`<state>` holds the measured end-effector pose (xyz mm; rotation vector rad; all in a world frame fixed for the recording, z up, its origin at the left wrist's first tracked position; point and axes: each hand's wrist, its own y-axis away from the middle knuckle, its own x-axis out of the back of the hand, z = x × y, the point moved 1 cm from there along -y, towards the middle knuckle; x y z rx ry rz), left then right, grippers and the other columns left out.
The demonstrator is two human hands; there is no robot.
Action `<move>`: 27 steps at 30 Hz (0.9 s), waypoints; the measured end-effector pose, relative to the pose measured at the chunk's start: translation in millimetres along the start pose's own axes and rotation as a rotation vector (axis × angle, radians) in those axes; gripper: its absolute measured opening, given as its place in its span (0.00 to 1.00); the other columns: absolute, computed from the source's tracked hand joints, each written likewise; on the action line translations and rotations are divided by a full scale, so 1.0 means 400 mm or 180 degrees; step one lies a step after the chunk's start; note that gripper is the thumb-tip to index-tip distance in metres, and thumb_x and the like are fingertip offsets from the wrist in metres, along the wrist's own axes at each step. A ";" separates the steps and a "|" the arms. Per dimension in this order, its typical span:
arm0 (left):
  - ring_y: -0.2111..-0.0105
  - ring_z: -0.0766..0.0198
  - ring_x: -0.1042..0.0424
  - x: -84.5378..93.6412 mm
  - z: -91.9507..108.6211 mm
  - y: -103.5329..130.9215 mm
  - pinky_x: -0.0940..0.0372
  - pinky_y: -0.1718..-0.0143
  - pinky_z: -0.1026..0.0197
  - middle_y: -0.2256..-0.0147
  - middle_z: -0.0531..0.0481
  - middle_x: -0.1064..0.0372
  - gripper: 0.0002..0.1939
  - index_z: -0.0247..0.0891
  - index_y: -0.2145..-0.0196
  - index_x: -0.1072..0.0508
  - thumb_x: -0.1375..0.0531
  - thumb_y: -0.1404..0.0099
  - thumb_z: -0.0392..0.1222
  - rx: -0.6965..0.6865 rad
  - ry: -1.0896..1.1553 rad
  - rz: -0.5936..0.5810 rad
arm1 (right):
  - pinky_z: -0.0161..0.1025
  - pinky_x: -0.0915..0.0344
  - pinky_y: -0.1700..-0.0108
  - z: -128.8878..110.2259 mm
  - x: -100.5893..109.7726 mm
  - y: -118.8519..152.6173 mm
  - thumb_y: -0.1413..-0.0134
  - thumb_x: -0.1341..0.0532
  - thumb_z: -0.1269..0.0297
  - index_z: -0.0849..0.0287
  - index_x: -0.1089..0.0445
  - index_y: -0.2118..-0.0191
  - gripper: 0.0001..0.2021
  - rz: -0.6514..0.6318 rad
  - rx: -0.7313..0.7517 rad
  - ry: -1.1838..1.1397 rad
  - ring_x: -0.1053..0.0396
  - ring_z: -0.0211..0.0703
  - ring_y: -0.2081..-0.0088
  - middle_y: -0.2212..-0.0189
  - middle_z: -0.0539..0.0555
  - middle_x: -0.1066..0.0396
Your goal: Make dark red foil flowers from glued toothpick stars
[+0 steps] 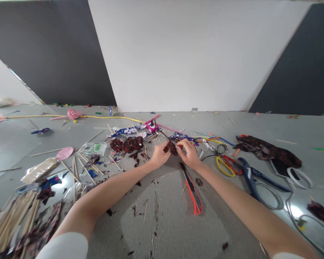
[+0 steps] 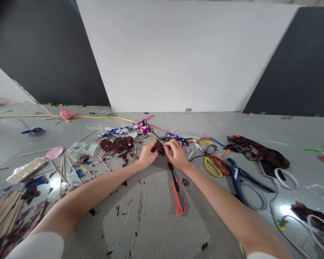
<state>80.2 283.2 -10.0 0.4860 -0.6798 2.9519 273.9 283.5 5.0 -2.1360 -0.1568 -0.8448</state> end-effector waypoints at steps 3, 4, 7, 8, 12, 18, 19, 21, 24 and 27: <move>0.74 0.68 0.41 0.000 0.000 0.001 0.47 0.70 0.65 0.75 0.56 0.37 0.06 0.36 0.70 0.31 0.40 0.36 0.40 -0.0014 0.0005 0.0001 | 0.52 0.40 0.50 0.003 -0.001 0.001 0.25 0.46 0.58 0.50 0.33 0.53 0.07 0.0030 0.0010 0.0007 0.29 0.51 0.57 0.61 0.54 0.28; 0.74 0.68 0.41 0.000 0.000 0.001 0.47 0.70 0.65 0.76 0.56 0.37 0.07 0.37 0.70 0.31 0.40 0.36 0.40 -0.0018 -0.0002 0.0004 | 0.52 0.40 0.50 0.004 -0.002 0.001 0.25 0.46 0.58 0.50 0.32 0.53 0.07 0.0036 0.0009 0.0011 0.29 0.51 0.57 0.61 0.54 0.28; 0.73 0.68 0.40 0.001 0.000 0.001 0.46 0.70 0.65 0.75 0.55 0.36 0.06 0.36 0.70 0.30 0.40 0.36 0.40 -0.0025 -0.0009 -0.0004 | 0.52 0.40 0.50 0.003 -0.001 0.000 0.25 0.46 0.58 0.50 0.32 0.53 0.07 0.0042 0.0000 0.0007 0.29 0.51 0.57 0.61 0.54 0.28; 0.73 0.68 0.40 0.001 0.000 0.001 0.46 0.69 0.65 0.75 0.55 0.36 0.06 0.36 0.69 0.30 0.41 0.36 0.40 -0.0033 -0.0013 -0.0010 | 0.52 0.40 0.50 0.003 -0.001 0.000 0.25 0.46 0.58 0.50 0.32 0.53 0.07 0.0036 -0.0005 0.0004 0.29 0.51 0.57 0.61 0.54 0.28; 0.73 0.67 0.40 0.001 0.003 0.001 0.45 0.69 0.65 0.75 0.54 0.35 0.05 0.36 0.69 0.29 0.41 0.36 0.39 -0.0061 -0.0066 -0.0025 | 0.52 0.40 0.50 0.001 0.000 0.000 0.25 0.46 0.60 0.51 0.33 0.53 0.06 0.0010 -0.0008 -0.0014 0.29 0.51 0.57 0.60 0.54 0.28; 0.74 0.68 0.42 -0.001 0.007 0.000 0.47 0.70 0.65 0.76 0.55 0.37 0.05 0.36 0.71 0.30 0.42 0.36 0.38 -0.0021 -0.0067 -0.0032 | 0.52 0.39 0.51 0.007 -0.001 0.001 0.25 0.47 0.58 0.50 0.32 0.53 0.08 0.0021 -0.0005 -0.0011 0.29 0.52 0.56 0.60 0.55 0.28; 0.74 0.68 0.42 -0.001 0.007 0.000 0.47 0.70 0.65 0.76 0.55 0.37 0.05 0.36 0.71 0.30 0.42 0.36 0.38 -0.0020 -0.0064 -0.0029 | 0.52 0.39 0.50 0.008 -0.002 0.001 0.25 0.47 0.58 0.51 0.32 0.53 0.08 0.0024 -0.0003 -0.0015 0.29 0.52 0.56 0.60 0.55 0.28; 0.74 0.68 0.42 -0.002 0.006 -0.001 0.47 0.70 0.65 0.76 0.55 0.38 0.05 0.36 0.70 0.30 0.42 0.37 0.37 -0.0039 -0.0055 -0.0021 | 0.52 0.39 0.51 0.009 -0.003 0.001 0.25 0.47 0.58 0.50 0.32 0.53 0.08 0.0029 0.0000 -0.0023 0.29 0.52 0.57 0.60 0.55 0.28; 0.74 0.68 0.42 -0.002 0.005 -0.001 0.47 0.70 0.65 0.76 0.55 0.38 0.04 0.36 0.70 0.30 0.42 0.37 0.36 -0.0077 -0.0055 -0.0010 | 0.52 0.39 0.51 0.009 -0.002 0.001 0.25 0.47 0.58 0.50 0.31 0.54 0.08 0.0036 -0.0009 -0.0014 0.30 0.52 0.57 0.60 0.55 0.28; 0.74 0.68 0.42 -0.002 0.003 -0.001 0.48 0.71 0.65 0.76 0.56 0.38 0.03 0.36 0.70 0.30 0.41 0.38 0.36 -0.0086 -0.0084 0.0000 | 0.52 0.40 0.51 0.008 -0.001 0.001 0.25 0.47 0.59 0.51 0.32 0.53 0.08 0.0005 -0.0033 -0.0002 0.29 0.52 0.57 0.60 0.55 0.28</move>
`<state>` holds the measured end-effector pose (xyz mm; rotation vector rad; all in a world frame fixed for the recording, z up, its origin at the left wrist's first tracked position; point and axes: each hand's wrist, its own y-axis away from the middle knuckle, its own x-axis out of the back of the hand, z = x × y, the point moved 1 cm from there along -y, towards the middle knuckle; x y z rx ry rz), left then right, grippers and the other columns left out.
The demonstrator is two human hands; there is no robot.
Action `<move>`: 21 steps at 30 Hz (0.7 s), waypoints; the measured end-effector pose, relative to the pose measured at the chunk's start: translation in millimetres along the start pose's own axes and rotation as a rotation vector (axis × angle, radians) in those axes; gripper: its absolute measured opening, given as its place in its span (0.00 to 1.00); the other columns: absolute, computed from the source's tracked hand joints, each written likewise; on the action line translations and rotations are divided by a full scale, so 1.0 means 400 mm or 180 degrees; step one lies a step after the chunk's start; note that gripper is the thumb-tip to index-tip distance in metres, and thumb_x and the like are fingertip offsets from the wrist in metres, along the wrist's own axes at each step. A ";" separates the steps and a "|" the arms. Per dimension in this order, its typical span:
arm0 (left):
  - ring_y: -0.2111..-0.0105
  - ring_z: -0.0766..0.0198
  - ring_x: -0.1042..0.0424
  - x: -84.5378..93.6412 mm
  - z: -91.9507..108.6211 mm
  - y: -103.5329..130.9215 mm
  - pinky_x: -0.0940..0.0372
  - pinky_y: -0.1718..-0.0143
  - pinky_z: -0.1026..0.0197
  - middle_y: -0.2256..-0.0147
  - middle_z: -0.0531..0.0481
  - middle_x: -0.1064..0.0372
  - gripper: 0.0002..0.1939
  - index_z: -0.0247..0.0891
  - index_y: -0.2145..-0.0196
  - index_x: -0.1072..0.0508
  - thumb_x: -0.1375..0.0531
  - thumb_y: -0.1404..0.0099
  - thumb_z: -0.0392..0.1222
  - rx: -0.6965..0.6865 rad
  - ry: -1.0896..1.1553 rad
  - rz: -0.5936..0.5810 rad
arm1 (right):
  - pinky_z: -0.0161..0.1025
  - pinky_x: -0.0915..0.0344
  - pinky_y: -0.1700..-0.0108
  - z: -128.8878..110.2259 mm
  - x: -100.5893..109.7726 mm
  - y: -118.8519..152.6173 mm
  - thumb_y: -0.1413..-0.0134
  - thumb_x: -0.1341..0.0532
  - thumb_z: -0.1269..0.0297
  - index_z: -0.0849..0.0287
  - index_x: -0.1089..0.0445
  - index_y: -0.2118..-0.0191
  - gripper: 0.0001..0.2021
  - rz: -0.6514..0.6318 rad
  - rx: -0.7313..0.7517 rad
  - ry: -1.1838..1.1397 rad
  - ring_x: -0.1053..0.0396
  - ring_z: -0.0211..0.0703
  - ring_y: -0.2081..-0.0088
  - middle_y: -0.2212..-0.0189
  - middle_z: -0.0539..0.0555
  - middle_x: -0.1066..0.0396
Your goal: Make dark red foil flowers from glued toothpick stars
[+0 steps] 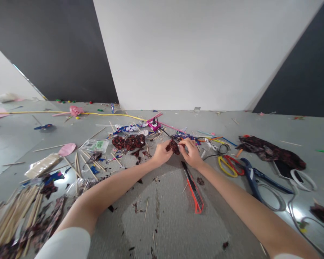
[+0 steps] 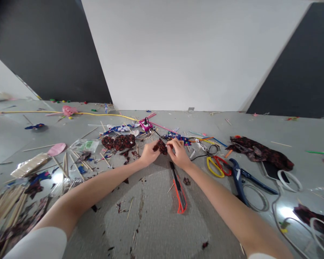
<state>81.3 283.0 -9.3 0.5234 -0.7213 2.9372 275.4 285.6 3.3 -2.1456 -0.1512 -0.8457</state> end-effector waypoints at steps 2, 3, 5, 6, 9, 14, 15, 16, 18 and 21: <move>0.74 0.68 0.42 0.000 -0.002 0.001 0.47 0.70 0.65 0.75 0.55 0.38 0.03 0.36 0.70 0.30 0.41 0.37 0.36 0.0002 -0.0018 -0.0007 | 0.52 0.40 0.50 -0.001 0.000 0.000 0.24 0.48 0.59 0.51 0.32 0.53 0.08 -0.0009 -0.0005 -0.0006 0.29 0.52 0.56 0.59 0.55 0.28; 0.73 0.68 0.41 0.000 -0.003 0.001 0.47 0.70 0.65 0.75 0.55 0.37 0.04 0.36 0.70 0.30 0.42 0.37 0.37 0.0001 -0.0023 -0.0012 | 0.52 0.40 0.50 -0.002 -0.001 0.001 0.24 0.48 0.59 0.51 0.32 0.53 0.08 -0.0008 -0.0002 -0.0009 0.29 0.52 0.55 0.59 0.55 0.28; 0.73 0.68 0.41 0.000 -0.007 0.002 0.47 0.70 0.66 0.75 0.55 0.37 0.04 0.36 0.70 0.30 0.42 0.36 0.37 -0.0001 -0.0020 -0.0015 | 0.52 0.40 0.50 -0.003 -0.003 0.004 0.24 0.48 0.59 0.51 0.32 0.53 0.08 -0.0007 0.0010 -0.0006 0.29 0.52 0.55 0.59 0.55 0.28; 0.73 0.68 0.41 -0.001 -0.009 0.002 0.47 0.70 0.66 0.75 0.55 0.37 0.05 0.36 0.70 0.30 0.42 0.36 0.38 -0.0003 -0.0016 -0.0016 | 0.52 0.40 0.50 -0.004 -0.005 0.005 0.24 0.48 0.59 0.51 0.32 0.53 0.09 -0.0017 0.0011 -0.0002 0.29 0.52 0.55 0.59 0.55 0.27; 0.73 0.67 0.40 -0.004 -0.018 -0.001 0.46 0.69 0.66 0.75 0.55 0.36 0.04 0.36 0.69 0.29 0.41 0.36 0.37 -0.0032 -0.0069 -0.0043 | 0.53 0.39 0.50 -0.007 0.001 0.002 0.24 0.49 0.59 0.51 0.32 0.53 0.09 0.0099 0.0038 -0.0033 0.28 0.52 0.56 0.60 0.55 0.27; 0.75 0.67 0.41 -0.009 -0.027 -0.013 0.48 0.70 0.65 0.76 0.55 0.36 0.03 0.37 0.70 0.29 0.42 0.39 0.32 -0.0156 -0.0279 -0.0081 | 0.53 0.36 0.49 -0.027 0.074 -0.048 0.24 0.49 0.57 0.51 0.31 0.58 0.12 0.0855 0.0014 -0.0014 0.28 0.52 0.58 0.63 0.55 0.27; 0.76 0.67 0.41 -0.010 -0.028 -0.015 0.49 0.71 0.65 0.77 0.56 0.37 0.03 0.37 0.70 0.29 0.42 0.40 0.32 -0.0157 -0.0294 -0.0121 | 0.53 0.35 0.50 -0.040 0.095 -0.062 0.25 0.49 0.56 0.51 0.31 0.58 0.12 0.0950 -0.0036 -0.0026 0.28 0.52 0.58 0.63 0.56 0.27; 0.76 0.67 0.41 -0.011 -0.029 -0.018 0.48 0.71 0.65 0.77 0.56 0.36 0.04 0.37 0.69 0.29 0.42 0.40 0.31 -0.0163 -0.0306 -0.0165 | 0.52 0.34 0.50 -0.058 0.116 -0.073 0.25 0.48 0.55 0.52 0.31 0.58 0.12 0.0970 -0.0091 -0.0058 0.28 0.52 0.57 0.63 0.56 0.27; 0.75 0.67 0.39 -0.012 -0.031 -0.021 0.46 0.69 0.65 0.75 0.54 0.33 0.05 0.36 0.68 0.27 0.41 0.41 0.31 -0.0188 -0.0328 -0.0238 | 0.49 0.32 0.52 -0.110 0.157 -0.085 0.25 0.47 0.56 0.53 0.30 0.57 0.12 0.0909 -0.0094 -0.0173 0.28 0.50 0.58 0.62 0.55 0.27; 0.73 0.66 0.37 -0.012 -0.033 -0.023 0.46 0.68 0.65 0.72 0.52 0.30 0.07 0.36 0.66 0.25 0.42 0.41 0.29 -0.0205 -0.0351 -0.0254 | 0.45 0.31 0.52 -0.216 0.213 -0.070 0.26 0.47 0.60 0.53 0.30 0.53 0.09 0.0347 0.0202 -0.0140 0.27 0.47 0.58 0.60 0.55 0.27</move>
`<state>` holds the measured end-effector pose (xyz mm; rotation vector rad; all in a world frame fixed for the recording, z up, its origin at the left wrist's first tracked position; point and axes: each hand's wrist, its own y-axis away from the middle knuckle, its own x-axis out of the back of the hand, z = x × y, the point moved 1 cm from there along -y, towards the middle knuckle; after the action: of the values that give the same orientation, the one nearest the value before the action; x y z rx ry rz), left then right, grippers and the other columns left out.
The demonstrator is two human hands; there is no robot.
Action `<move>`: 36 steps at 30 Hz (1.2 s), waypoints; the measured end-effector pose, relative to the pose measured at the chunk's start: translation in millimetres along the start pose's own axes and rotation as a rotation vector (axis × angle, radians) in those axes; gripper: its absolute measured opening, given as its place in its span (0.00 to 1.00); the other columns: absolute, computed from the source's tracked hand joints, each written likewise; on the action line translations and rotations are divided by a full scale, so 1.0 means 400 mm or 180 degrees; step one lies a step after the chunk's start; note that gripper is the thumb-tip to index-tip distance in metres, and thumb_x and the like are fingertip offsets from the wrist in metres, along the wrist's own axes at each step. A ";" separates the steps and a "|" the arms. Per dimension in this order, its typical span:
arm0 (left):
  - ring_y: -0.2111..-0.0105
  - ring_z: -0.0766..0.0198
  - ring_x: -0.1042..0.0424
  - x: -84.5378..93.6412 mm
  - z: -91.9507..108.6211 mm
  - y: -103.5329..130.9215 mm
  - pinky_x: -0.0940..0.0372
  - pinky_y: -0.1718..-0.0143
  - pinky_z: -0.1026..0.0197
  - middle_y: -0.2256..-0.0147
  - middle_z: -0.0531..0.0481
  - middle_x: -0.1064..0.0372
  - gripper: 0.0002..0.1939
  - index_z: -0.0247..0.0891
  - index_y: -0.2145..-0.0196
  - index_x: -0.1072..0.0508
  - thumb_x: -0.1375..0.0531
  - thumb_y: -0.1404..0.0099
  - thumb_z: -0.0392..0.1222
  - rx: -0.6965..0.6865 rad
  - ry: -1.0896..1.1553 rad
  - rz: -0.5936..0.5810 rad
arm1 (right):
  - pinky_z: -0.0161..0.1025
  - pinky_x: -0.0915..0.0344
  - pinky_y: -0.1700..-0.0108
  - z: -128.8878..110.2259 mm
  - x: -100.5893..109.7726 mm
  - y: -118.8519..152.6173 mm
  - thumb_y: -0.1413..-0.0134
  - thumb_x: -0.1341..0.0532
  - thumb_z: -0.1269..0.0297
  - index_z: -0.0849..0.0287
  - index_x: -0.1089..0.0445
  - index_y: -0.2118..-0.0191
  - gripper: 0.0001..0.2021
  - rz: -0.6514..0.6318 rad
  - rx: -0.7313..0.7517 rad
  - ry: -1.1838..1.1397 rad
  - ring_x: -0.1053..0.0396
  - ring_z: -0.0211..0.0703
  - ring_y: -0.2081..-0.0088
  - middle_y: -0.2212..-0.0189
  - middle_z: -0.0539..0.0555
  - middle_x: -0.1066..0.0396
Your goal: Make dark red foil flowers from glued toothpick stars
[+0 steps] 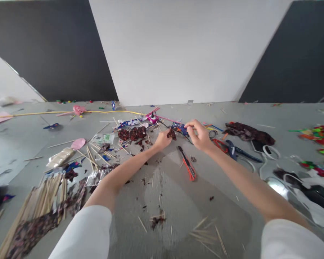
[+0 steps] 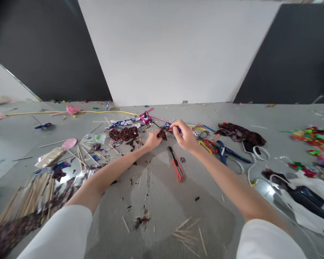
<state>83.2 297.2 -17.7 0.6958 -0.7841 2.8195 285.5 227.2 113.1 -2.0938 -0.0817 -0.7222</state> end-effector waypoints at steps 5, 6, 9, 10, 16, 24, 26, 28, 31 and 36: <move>0.72 0.65 0.36 0.002 0.002 -0.001 0.44 0.67 0.64 0.72 0.51 0.28 0.07 0.35 0.67 0.24 0.41 0.42 0.29 0.0046 0.0064 0.0104 | 0.46 0.31 0.52 -0.126 0.090 0.072 0.29 0.46 0.69 0.55 0.30 0.53 0.08 -0.1022 0.1213 0.0852 0.26 0.47 0.59 0.62 0.56 0.24; 0.72 0.65 0.36 0.004 0.000 -0.003 0.44 0.67 0.64 0.73 0.51 0.29 0.07 0.35 0.67 0.24 0.41 0.42 0.29 0.0072 0.0086 0.0146 | 0.44 0.32 0.56 -0.132 0.106 0.094 0.30 0.46 0.70 0.56 0.29 0.54 0.08 -0.1134 0.1410 0.0997 0.27 0.45 0.62 0.65 0.54 0.23; 0.72 0.65 0.37 0.011 -0.010 -0.008 0.44 0.66 0.64 0.74 0.52 0.30 0.05 0.35 0.69 0.25 0.41 0.42 0.30 0.0220 0.0151 0.0333 | 0.37 0.41 0.68 -0.133 0.143 0.167 0.29 0.47 0.70 0.56 0.28 0.56 0.11 -0.1356 0.1478 0.1196 0.34 0.38 0.75 0.76 0.47 0.28; 0.72 0.65 0.37 0.014 -0.015 -0.010 0.44 0.67 0.64 0.74 0.52 0.31 0.04 0.36 0.70 0.26 0.41 0.42 0.31 0.0289 0.0175 0.0402 | 0.36 0.43 0.69 -0.137 0.149 0.192 0.27 0.48 0.69 0.56 0.27 0.57 0.12 -0.1446 0.1333 0.1241 0.35 0.37 0.76 0.77 0.47 0.29; 0.73 0.64 0.37 0.020 -0.037 -0.013 0.44 0.69 0.65 0.75 0.53 0.33 0.03 0.37 0.70 0.28 0.42 0.39 0.36 0.0589 0.0391 0.0709 | 0.37 0.39 0.62 -0.313 0.150 0.337 0.25 0.44 0.58 0.57 0.25 0.60 0.14 -0.2769 -0.0272 0.0483 0.28 0.39 0.68 0.67 0.52 0.23; 0.73 0.64 0.35 0.010 -0.042 -0.009 0.43 0.69 0.66 0.75 0.54 0.32 0.05 0.38 0.69 0.26 0.42 0.40 0.39 0.0684 0.0667 0.0734 | 0.49 0.36 0.46 -0.481 0.132 0.546 0.56 0.20 0.55 0.57 0.29 0.44 0.34 -0.3385 -0.1094 0.0715 0.31 0.57 0.46 0.47 0.58 0.29; 0.73 0.64 0.35 0.010 -0.041 -0.007 0.43 0.69 0.65 0.75 0.53 0.33 0.05 0.38 0.70 0.26 0.42 0.40 0.40 0.0716 0.0681 0.0723 | 0.48 0.37 0.47 -0.470 0.128 0.565 0.55 0.19 0.59 0.57 0.28 0.49 0.29 -0.3374 -0.1131 0.0784 0.30 0.55 0.48 0.49 0.56 0.29; 0.73 0.64 0.35 0.011 -0.038 -0.006 0.43 0.69 0.65 0.75 0.53 0.33 0.05 0.38 0.70 0.27 0.42 0.40 0.40 0.0733 0.0684 0.0711 | 0.46 0.38 0.49 -0.452 0.123 0.575 0.53 0.20 0.61 0.57 0.27 0.53 0.23 -0.3348 -0.1058 0.0806 0.30 0.52 0.51 0.52 0.53 0.27; 0.73 0.64 0.36 0.013 -0.033 -0.004 0.43 0.69 0.64 0.76 0.53 0.33 0.04 0.38 0.70 0.28 0.42 0.40 0.40 0.0737 0.0658 0.0701 | 0.46 0.40 0.51 -0.429 0.112 0.584 0.47 0.23 0.64 0.57 0.26 0.59 0.15 -0.3276 -0.0783 0.0836 0.30 0.49 0.55 0.58 0.51 0.27; 0.73 0.64 0.36 0.013 -0.029 -0.004 0.44 0.69 0.64 0.75 0.53 0.32 0.04 0.39 0.71 0.29 0.42 0.40 0.40 0.0724 0.0619 0.0712 | 0.46 0.41 0.51 -0.417 0.103 0.581 0.42 0.26 0.63 0.56 0.29 0.63 0.11 -0.3272 -0.0378 0.0993 0.29 0.47 0.60 0.63 0.49 0.28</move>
<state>74.3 304.7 -23.3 0.3709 -0.5445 3.1523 315.6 -49.6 35.7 -1.9338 -1.0058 -1.6681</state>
